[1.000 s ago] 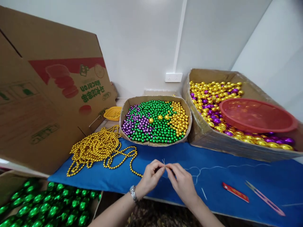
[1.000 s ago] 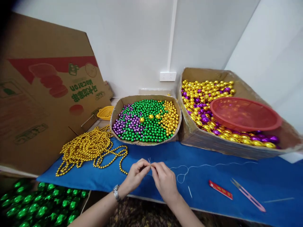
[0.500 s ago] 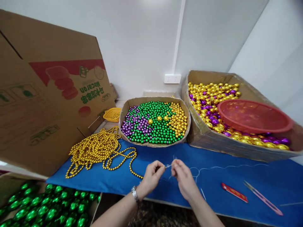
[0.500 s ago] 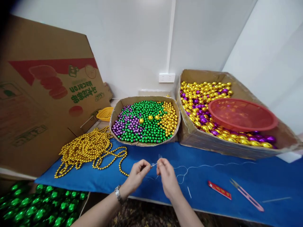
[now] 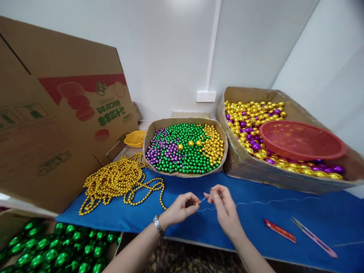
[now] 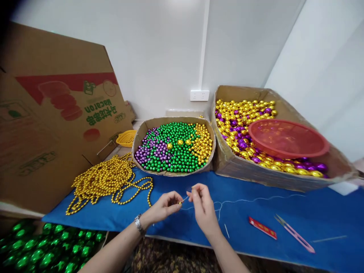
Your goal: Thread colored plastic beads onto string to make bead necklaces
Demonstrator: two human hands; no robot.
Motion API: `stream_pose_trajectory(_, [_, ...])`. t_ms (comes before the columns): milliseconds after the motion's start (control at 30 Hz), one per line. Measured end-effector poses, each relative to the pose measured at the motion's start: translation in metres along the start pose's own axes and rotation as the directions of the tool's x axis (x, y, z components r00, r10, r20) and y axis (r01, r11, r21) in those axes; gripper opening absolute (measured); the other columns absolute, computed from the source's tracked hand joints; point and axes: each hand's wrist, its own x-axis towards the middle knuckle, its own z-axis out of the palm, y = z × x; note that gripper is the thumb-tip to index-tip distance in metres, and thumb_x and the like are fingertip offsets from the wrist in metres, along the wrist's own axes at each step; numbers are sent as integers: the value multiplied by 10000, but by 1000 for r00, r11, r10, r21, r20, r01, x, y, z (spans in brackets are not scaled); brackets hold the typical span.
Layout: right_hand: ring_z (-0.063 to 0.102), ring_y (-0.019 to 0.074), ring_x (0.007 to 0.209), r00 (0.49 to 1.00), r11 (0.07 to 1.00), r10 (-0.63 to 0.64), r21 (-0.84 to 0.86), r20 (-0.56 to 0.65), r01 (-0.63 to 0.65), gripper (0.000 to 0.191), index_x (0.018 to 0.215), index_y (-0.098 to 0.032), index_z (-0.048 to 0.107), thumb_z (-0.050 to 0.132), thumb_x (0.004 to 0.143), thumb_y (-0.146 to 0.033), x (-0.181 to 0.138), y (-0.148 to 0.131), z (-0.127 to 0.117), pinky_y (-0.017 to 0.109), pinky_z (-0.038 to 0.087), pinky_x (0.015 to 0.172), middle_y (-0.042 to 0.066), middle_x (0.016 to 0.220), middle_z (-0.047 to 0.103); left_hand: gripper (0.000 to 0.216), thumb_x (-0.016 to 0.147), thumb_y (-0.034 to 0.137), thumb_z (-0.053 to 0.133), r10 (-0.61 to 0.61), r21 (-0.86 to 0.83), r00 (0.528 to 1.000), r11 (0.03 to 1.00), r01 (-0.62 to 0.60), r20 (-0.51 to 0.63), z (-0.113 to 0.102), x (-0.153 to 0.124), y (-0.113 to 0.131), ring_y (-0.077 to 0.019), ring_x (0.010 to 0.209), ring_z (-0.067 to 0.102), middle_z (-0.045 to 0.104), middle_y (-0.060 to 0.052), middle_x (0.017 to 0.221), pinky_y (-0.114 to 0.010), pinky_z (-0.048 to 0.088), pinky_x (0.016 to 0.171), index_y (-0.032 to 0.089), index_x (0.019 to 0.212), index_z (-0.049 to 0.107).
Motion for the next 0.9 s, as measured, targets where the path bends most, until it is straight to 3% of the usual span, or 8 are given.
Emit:
stream_pose_trajectory(100, [574,164,721,962,894,-191,-370,195,252,225,1071,-229,574,488,894,-339,-3,2,-5,314,486,727,30,789,590,242,783,355,625,20,51,999,999,-17,-43,-4,0,2,-116,695,485,573,-12,777,-218,385,630,144,901,612])
stream_pose_trajectory(167, [550,153,654,960,870,-187,-418,209,260,277,1123,-219,573,472,900,-348,-1,1,-10,290,480,675,13,721,561,245,765,336,646,9,80,998,997,-4,-63,-8,-1,4,-118,689,496,585,-11,776,-219,394,622,144,913,617])
stream_pose_trajectory(267, [500,124,547,996,968,-26,-246,80,45,317,1160,-207,510,388,937,-397,5,-9,-16,239,451,547,-34,635,482,289,740,341,674,-1,133,1000,991,5,-26,-14,-3,10,-133,692,532,617,-21,796,-232,423,626,149,951,626])
stream_pose_trajectory(333, [492,118,536,995,992,35,-122,96,-24,315,1110,-206,513,348,950,-421,8,-19,-16,228,434,524,-45,611,458,374,710,356,708,59,191,998,980,-59,3,-16,-2,15,-178,835,572,643,-51,934,-277,451,750,168,1022,628])
stream_pose_trajectory(433, [516,119,574,978,984,2,-173,208,35,297,1053,-208,541,358,950,-419,12,-38,-14,233,428,559,-36,622,485,442,779,405,633,156,199,984,970,-137,-83,-15,4,18,-226,1092,520,593,-77,1184,-338,394,945,205,1171,580])
stream_pose_trajectory(600, [532,121,596,971,958,-51,-265,234,114,294,1077,-215,533,349,955,-410,22,-59,-19,239,426,582,-32,641,503,386,901,452,420,94,145,965,988,-59,-244,-8,9,10,-208,963,592,671,-76,1021,-320,450,858,171,1039,646])
stream_pose_trajectory(767, [519,120,590,984,989,-47,-132,174,71,281,1073,-205,523,381,946,-411,28,-62,-23,246,434,589,-37,631,484,360,871,407,503,203,322,961,937,-136,-187,4,2,0,-212,1010,578,648,-80,1103,-339,430,908,192,1147,589])
stream_pose_trajectory(900, [493,115,571,988,999,-14,-33,154,19,292,1067,-203,524,417,928,-436,25,-64,-19,239,420,547,-39,627,465,404,864,355,530,339,395,929,881,-259,-148,14,10,5,-211,1093,537,600,-91,1202,-357,405,958,202,1238,521])
